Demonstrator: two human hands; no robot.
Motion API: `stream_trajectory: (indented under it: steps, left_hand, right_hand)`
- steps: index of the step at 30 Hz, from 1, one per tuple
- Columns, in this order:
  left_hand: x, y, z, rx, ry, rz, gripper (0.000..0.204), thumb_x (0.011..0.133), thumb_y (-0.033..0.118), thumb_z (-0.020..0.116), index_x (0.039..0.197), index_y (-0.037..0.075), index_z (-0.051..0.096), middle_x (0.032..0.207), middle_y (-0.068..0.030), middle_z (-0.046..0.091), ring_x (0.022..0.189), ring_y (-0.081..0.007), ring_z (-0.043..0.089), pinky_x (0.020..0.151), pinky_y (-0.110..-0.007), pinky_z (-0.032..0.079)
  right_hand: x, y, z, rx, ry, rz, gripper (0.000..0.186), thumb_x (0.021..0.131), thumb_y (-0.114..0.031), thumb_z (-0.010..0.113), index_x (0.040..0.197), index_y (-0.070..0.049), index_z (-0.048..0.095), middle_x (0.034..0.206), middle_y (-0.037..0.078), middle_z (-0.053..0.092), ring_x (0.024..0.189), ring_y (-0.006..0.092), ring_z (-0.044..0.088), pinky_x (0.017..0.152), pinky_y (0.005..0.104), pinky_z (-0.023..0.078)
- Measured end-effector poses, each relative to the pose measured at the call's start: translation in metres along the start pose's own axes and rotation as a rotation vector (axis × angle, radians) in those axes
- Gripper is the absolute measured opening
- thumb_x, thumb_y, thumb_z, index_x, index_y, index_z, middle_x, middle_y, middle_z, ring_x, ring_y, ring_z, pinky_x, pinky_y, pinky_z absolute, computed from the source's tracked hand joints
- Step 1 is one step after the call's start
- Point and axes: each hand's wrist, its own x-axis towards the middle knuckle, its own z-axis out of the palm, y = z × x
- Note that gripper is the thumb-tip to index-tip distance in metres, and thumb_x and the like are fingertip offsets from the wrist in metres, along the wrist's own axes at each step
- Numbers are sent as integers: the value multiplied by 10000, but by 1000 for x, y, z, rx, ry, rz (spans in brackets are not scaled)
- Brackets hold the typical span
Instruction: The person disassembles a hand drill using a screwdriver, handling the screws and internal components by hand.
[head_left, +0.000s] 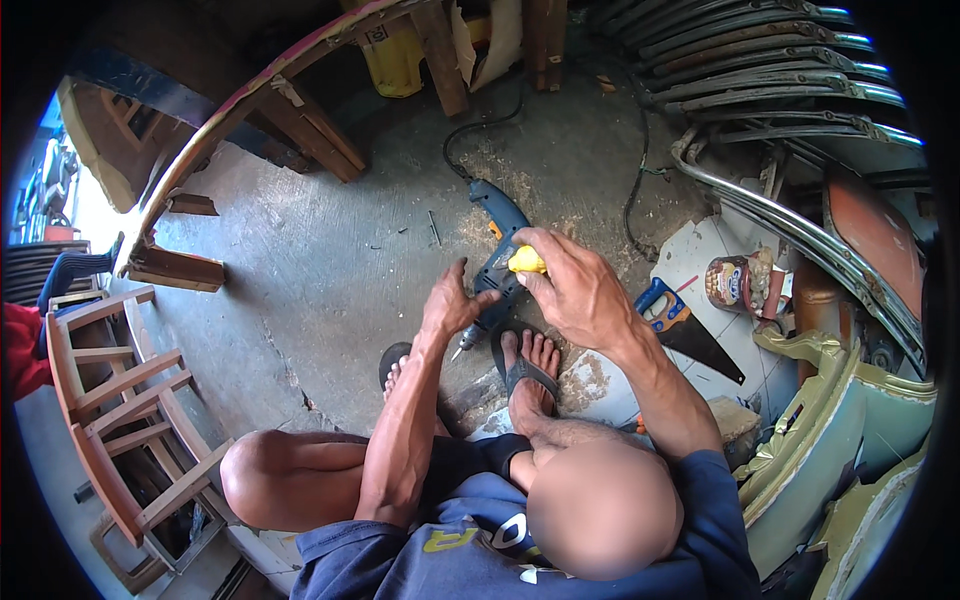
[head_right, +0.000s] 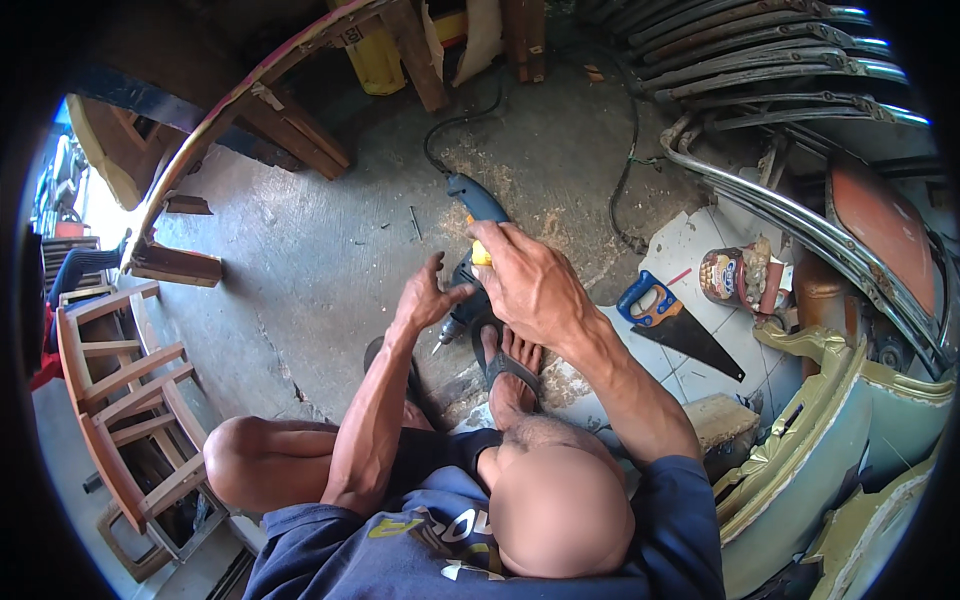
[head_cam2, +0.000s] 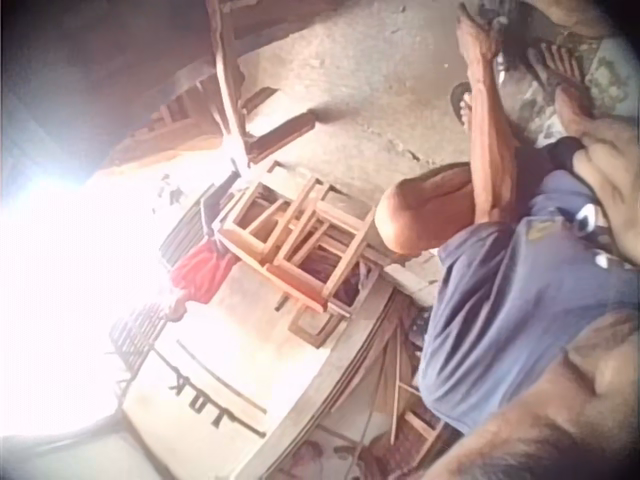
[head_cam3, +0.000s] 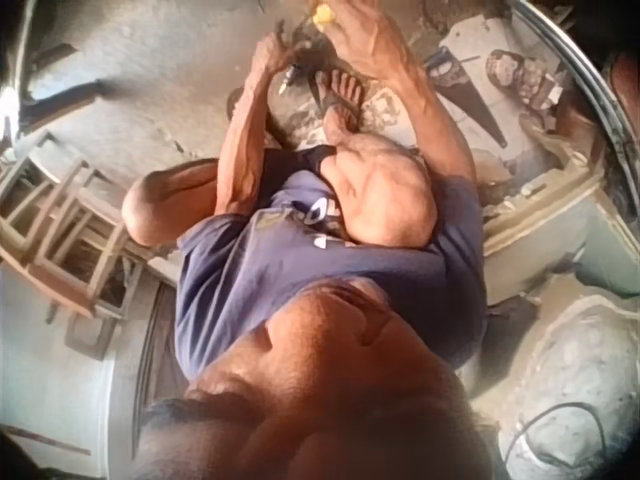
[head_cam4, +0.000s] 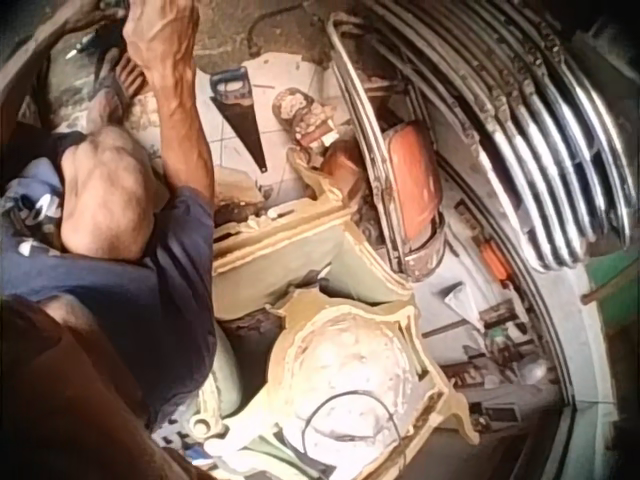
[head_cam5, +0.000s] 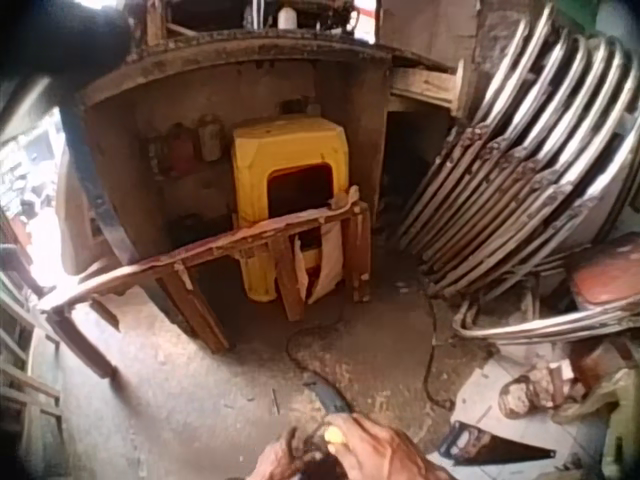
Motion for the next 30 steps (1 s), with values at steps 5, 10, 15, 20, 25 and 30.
stream_trajectory:
  steps: [5,10,15,20,25,30]
  left_hand:
    - [-20,12,49,-32,49,-120,1095,707,472,902,1511,-40,362,1378,-303,534,1272,-454,562,1044,-490,495]
    - [-24,18,49,-105,98,-152,919,745,313,896,1464,17,408,1348,-266,549,1216,-453,595,1002,-492,515]
    - [-24,19,50,-109,101,-142,891,731,275,904,1438,29,421,1345,-260,535,1201,-470,595,994,-509,516]
    - [-29,23,62,-157,163,-142,790,709,210,903,1329,22,451,1303,-236,501,1152,-469,600,954,-535,522]
    - [-27,28,74,-219,215,-96,823,681,146,897,1348,16,434,1282,-240,468,1206,-465,526,1003,-533,478]
    - [-23,13,75,-246,175,-42,919,679,136,892,1429,-13,384,1329,-272,469,1238,-471,490,1039,-527,451]
  right_hand:
    - [-3,9,11,-1,2,2,381,911,-46,663,1267,-5,534,1088,257,655,965,463,664,829,497,553]
    - [-5,10,23,-10,4,42,354,904,-26,683,1235,-17,559,1100,231,664,1003,434,666,850,454,544]
    - [-5,8,31,-76,-15,24,355,913,-22,659,1249,-7,547,1091,236,653,970,444,667,817,462,556]
    - [-16,-9,36,-260,-102,-13,347,903,-73,675,1208,29,543,1037,234,630,912,455,668,780,493,562]
    - [-14,-3,25,-361,-387,338,424,957,-214,628,1279,49,545,929,255,654,737,423,678,682,479,568]
    - [9,-15,10,247,-596,1080,349,1020,-263,529,1207,27,586,823,100,652,479,101,512,347,248,373]
